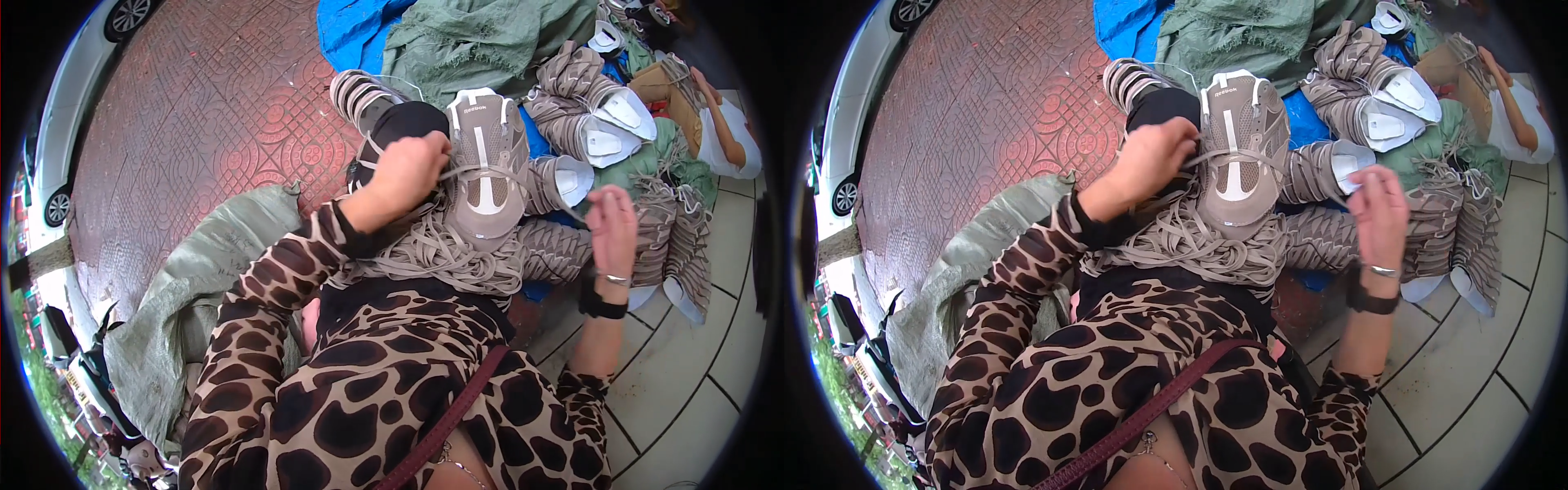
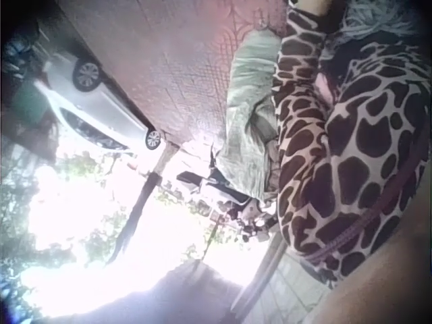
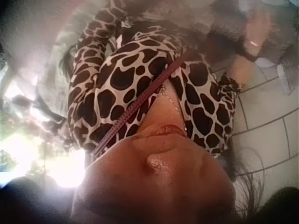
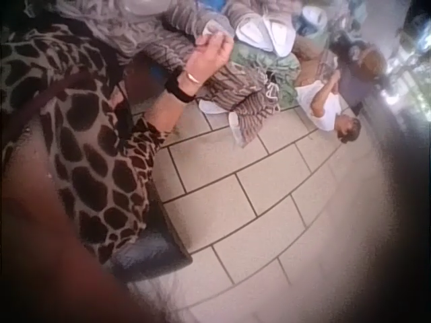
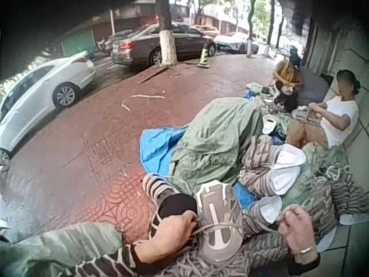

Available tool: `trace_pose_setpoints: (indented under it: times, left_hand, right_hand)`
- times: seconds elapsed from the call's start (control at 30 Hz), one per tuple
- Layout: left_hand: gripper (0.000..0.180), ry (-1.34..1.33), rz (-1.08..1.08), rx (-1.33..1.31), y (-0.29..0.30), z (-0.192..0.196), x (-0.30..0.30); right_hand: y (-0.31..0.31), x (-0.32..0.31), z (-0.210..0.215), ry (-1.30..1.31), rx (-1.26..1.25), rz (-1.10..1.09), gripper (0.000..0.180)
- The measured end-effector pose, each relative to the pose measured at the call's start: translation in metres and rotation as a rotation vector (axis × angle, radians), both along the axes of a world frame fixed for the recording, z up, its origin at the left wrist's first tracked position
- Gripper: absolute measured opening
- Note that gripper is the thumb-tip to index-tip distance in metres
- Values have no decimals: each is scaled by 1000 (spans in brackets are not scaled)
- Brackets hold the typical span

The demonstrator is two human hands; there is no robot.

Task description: Lacing several pairs of athletic shoes while sitting on the ground.

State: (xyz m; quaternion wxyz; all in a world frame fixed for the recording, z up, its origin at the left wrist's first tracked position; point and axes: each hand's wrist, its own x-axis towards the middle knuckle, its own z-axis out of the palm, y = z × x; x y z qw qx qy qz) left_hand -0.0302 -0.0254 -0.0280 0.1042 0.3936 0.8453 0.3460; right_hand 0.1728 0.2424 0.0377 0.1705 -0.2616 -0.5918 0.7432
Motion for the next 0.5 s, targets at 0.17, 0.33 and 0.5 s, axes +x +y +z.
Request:
trace_pose_setpoints:
  times: [0.17,0.33,0.5]
  left_hand:
    - [13,-30,-27,-159,4,9,14]
    - [13,-20,-55,-165,5,11,18]
    - [11,-19,-84,-127,11,13,21]
  right_hand:
    - [-49,-21,-16,-98,-109,181,14]
    - [-60,-26,-19,-314,21,351,25]
    - [-61,-33,-11,-408,288,441,15]
